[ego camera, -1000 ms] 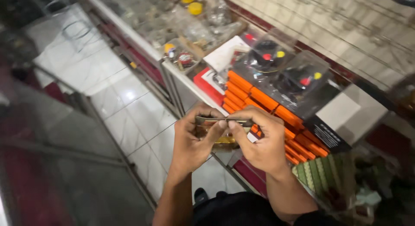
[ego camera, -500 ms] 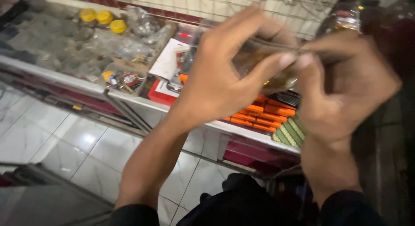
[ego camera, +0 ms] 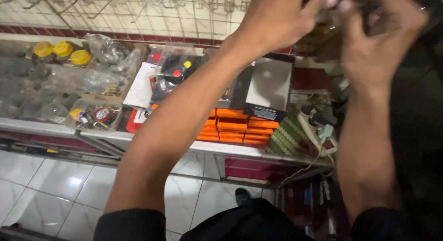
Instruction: The person handles various packaged retail items on a glass counter, picking them up, opening packaging, and placing them near displays.
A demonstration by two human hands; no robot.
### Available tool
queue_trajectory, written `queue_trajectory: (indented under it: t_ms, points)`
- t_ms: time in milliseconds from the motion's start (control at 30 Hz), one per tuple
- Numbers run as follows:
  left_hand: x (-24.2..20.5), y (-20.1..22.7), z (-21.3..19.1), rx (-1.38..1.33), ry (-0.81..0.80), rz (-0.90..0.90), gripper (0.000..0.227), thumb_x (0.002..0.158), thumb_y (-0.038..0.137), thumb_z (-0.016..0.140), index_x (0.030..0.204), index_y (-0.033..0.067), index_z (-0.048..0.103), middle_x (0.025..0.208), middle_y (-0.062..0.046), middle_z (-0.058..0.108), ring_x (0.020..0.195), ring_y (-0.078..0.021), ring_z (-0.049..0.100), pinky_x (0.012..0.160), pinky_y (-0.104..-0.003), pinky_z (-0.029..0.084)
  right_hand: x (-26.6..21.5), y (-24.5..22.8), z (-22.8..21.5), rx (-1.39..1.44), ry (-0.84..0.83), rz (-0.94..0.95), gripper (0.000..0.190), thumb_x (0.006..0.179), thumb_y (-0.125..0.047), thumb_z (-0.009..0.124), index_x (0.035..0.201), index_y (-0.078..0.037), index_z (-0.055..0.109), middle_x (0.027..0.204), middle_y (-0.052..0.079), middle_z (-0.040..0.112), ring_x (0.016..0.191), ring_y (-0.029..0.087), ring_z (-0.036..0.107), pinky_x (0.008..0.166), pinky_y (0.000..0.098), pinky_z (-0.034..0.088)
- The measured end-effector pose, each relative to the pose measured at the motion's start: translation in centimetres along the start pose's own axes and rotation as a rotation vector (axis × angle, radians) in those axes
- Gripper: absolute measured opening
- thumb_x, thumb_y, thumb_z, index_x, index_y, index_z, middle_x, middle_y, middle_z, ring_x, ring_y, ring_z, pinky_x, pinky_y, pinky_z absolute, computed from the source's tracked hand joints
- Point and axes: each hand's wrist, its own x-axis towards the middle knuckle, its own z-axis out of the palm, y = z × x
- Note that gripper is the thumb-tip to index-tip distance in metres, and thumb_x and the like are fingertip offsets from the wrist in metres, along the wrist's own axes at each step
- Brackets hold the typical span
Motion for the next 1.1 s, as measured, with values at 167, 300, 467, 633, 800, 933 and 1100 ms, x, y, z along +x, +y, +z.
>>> queue_trajectory:
  t_ms: [167, 300, 467, 633, 800, 933, 1100]
  points:
    - [-0.4, -1.8, 0.3, -0.152, -0.073, 0.005, 0.012, 0.091, 0.015, 0.077, 0.1, 0.0077, 0.073, 0.092, -0.008, 0.077, 0.086, -0.0253, 0.078, 0.078, -0.039, 0.059, 0.1, 0.4, 1.5, -0.25, 0.005, -0.014, 0.018, 0.094, 0.018, 0.074, 0.107, 0.005, 0.073, 0.103, 0.015, 0.07, 0.094, 0.025, 0.067, 0.081, 0.033, 0.051]
    - [-0.2, -2.3, 0.2, -0.086, -0.115, 0.057, 0.014, 0.081, 0.006, 0.083, 0.091, 0.0034, 0.073, 0.09, -0.01, 0.075, 0.09, -0.0323, 0.071, 0.078, -0.045, 0.053, -0.6, 1.6, 2.1, -0.31, -0.032, 0.103, 0.017, 0.094, 0.01, 0.077, 0.109, 0.002, 0.075, 0.097, 0.016, 0.071, 0.086, 0.027, 0.07, 0.073, 0.0331, 0.05]
    - [0.3, -2.7, 0.9, -0.027, -0.214, -0.086, 0.01, 0.079, 0.003, 0.079, 0.087, 0.0043, 0.074, 0.09, -0.012, 0.073, 0.089, -0.0317, 0.071, 0.079, -0.044, 0.053, -1.2, 3.0, 3.2, -0.314, -0.063, 0.243, 0.016, 0.094, 0.006, 0.072, 0.109, 0.002, 0.073, 0.102, 0.018, 0.073, 0.091, 0.032, 0.073, 0.077, 0.0386, 0.054]
    - [0.5, -3.6, 1.7, 0.007, -0.222, -0.174, 0.011, 0.079, 0.006, 0.081, 0.089, 0.0057, 0.076, 0.087, -0.013, 0.076, 0.089, -0.0314, 0.073, 0.08, -0.043, 0.054, -1.0, 4.2, 3.7, -0.291, -0.102, 0.325, 0.015, 0.093, 0.004, 0.069, 0.107, 0.002, 0.071, 0.104, 0.02, 0.073, 0.097, 0.039, 0.073, 0.083, 0.042, 0.056]
    - [0.5, -4.5, 2.0, 0.006, -0.199, -0.177, 0.012, 0.075, 0.004, 0.08, 0.088, 0.0048, 0.077, 0.083, -0.015, 0.076, 0.084, -0.0311, 0.074, 0.078, -0.041, 0.057, -0.4, 4.7, 3.5, -0.251, -0.144, 0.433, 0.014, 0.091, 0.001, 0.07, 0.105, 0.001, 0.071, 0.101, 0.02, 0.074, 0.098, 0.039, 0.073, 0.083, 0.0442, 0.055]
    - [0.3, -4.6, 2.0, -0.035, -0.234, -0.197, 0.014, 0.074, 0.0, 0.076, 0.087, 0.0052, 0.078, 0.083, -0.014, 0.077, 0.083, -0.0295, 0.075, 0.078, -0.04, 0.058, -0.3, 4.5, 3.7, -0.296, -0.191, 0.477, 0.015, 0.088, 0.0, 0.07, 0.103, -0.001, 0.073, 0.099, 0.021, 0.074, 0.097, 0.041, 0.072, 0.084, 0.0458, 0.054]
    - [0.5, -4.7, 1.5, -0.015, -0.296, -0.229, 0.011, 0.076, 0.0, 0.075, 0.087, 0.0043, 0.078, 0.083, -0.014, 0.076, 0.082, -0.0286, 0.076, 0.078, -0.04, 0.058, -0.2, 4.4, 4.1, -0.311, -0.212, 0.472, 0.014, 0.09, -0.002, 0.071, 0.103, -0.001, 0.072, 0.1, 0.021, 0.074, 0.098, 0.043, 0.071, 0.084, 0.047, 0.053]
